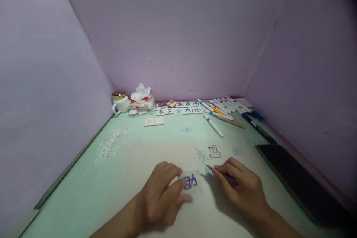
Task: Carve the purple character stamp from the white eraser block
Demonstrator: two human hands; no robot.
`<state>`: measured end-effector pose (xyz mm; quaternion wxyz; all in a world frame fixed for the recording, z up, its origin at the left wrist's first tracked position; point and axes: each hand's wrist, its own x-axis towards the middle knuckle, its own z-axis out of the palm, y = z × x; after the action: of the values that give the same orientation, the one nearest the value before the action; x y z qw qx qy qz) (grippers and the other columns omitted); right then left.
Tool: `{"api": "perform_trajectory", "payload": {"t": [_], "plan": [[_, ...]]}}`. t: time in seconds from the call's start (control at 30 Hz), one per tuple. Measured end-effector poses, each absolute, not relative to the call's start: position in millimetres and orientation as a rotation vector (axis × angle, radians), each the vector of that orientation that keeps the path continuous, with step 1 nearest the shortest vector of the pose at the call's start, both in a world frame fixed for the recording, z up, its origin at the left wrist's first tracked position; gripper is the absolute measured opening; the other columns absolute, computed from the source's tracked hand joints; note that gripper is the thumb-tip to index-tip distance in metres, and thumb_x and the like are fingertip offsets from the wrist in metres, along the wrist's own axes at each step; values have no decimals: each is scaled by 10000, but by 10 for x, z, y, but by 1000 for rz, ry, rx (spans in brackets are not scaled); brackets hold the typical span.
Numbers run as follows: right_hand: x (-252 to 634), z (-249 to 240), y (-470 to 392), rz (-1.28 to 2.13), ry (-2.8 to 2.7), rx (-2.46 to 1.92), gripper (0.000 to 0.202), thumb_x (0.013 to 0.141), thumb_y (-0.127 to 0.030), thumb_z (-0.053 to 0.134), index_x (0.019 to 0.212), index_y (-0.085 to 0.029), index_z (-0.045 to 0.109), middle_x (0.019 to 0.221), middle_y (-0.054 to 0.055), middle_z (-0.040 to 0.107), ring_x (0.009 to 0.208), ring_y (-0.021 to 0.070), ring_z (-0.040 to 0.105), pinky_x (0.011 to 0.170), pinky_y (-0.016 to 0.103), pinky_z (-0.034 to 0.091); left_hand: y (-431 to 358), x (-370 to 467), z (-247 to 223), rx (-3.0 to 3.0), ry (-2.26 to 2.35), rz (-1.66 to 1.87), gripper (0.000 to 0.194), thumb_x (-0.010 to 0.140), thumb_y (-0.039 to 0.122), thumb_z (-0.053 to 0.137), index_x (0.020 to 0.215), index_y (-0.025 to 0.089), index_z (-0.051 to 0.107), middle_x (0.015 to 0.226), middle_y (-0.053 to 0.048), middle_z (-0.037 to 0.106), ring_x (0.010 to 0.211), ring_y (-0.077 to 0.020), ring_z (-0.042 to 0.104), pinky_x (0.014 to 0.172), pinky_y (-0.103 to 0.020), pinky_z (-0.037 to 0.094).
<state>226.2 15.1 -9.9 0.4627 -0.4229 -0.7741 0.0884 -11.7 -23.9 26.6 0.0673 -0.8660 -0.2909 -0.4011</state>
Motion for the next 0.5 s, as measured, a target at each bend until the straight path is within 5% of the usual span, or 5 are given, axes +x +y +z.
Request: {"api": "perform_trajectory", "payload": {"t": [0.33, 0.5], "plan": [[2307, -136, 165, 227, -1895, -1059, 86, 817, -206, 605, 758, -174, 660, 610, 12, 543, 497, 125, 526, 448, 250, 404, -223, -157, 186, -2561, -1019, -1468, 303, 828, 180, 568, 1119, 144, 493, 991, -165, 580, 931, -256, 583, 738, -446, 546], [2309, -73, 161, 209, -1900, -1066, 96, 803, -192, 620, 728, -156, 668, 602, 18, 556, 497, 121, 530, 445, 243, 395, -145, -158, 61, -2784, -1208, -1171, 450, 820, 210, 589, 1238, 153, 434, 1150, -183, 566, 1091, -278, 541, 869, -467, 511]]}}
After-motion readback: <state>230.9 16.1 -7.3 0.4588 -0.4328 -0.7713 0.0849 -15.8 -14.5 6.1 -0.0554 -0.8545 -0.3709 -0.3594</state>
